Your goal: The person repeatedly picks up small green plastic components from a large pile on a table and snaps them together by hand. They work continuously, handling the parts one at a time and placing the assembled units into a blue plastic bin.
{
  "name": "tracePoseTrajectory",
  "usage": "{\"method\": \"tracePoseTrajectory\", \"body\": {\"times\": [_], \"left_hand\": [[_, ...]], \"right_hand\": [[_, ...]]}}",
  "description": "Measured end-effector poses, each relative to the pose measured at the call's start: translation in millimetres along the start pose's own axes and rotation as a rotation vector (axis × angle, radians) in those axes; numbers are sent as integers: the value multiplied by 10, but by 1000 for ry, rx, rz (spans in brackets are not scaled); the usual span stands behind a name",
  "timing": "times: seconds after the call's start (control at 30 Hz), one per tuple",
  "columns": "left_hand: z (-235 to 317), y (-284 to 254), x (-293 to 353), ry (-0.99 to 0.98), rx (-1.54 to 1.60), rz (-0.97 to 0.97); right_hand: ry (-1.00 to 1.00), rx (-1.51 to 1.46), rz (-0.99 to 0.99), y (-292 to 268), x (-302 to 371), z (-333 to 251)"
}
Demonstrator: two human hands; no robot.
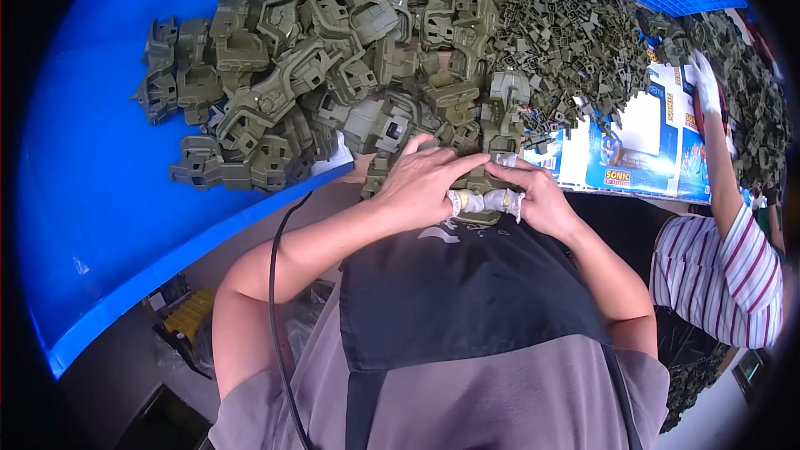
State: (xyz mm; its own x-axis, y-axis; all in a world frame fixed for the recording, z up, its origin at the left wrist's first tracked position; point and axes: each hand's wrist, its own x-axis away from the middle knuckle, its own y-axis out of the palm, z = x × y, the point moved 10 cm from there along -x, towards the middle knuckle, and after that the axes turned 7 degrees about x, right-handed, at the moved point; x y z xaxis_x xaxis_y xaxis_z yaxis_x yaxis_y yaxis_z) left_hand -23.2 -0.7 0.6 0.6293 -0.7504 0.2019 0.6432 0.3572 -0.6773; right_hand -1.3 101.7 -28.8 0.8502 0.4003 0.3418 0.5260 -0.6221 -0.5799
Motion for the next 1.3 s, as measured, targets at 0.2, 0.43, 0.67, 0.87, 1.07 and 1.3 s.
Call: {"method": "tracePoseTrajectory", "body": {"times": [0.2, 0.43, 0.67, 0.87, 1.07, 1.3], "left_hand": [[58, -840, 191, -45, -66, 268], [-550, -285, 362, -202, 793, 279], [-318, -258, 390, -140, 512, 347], [-133, -257, 320, -159, 437, 286], [14, -654, 207, 68, 340, 463], [93, -642, -38, 214, 706, 432]], "right_hand": [[22, -351, 137, -291, 80, 241], [-203, 17, 169, -488, 54, -112], [-209, 69, -47, -27, -349, -796], [-386, -23, -160, -165, -355, -676], [-426, -138, 256, -555, -278, -592], [-434, -319, 572, -1009, -120, -626]]}}
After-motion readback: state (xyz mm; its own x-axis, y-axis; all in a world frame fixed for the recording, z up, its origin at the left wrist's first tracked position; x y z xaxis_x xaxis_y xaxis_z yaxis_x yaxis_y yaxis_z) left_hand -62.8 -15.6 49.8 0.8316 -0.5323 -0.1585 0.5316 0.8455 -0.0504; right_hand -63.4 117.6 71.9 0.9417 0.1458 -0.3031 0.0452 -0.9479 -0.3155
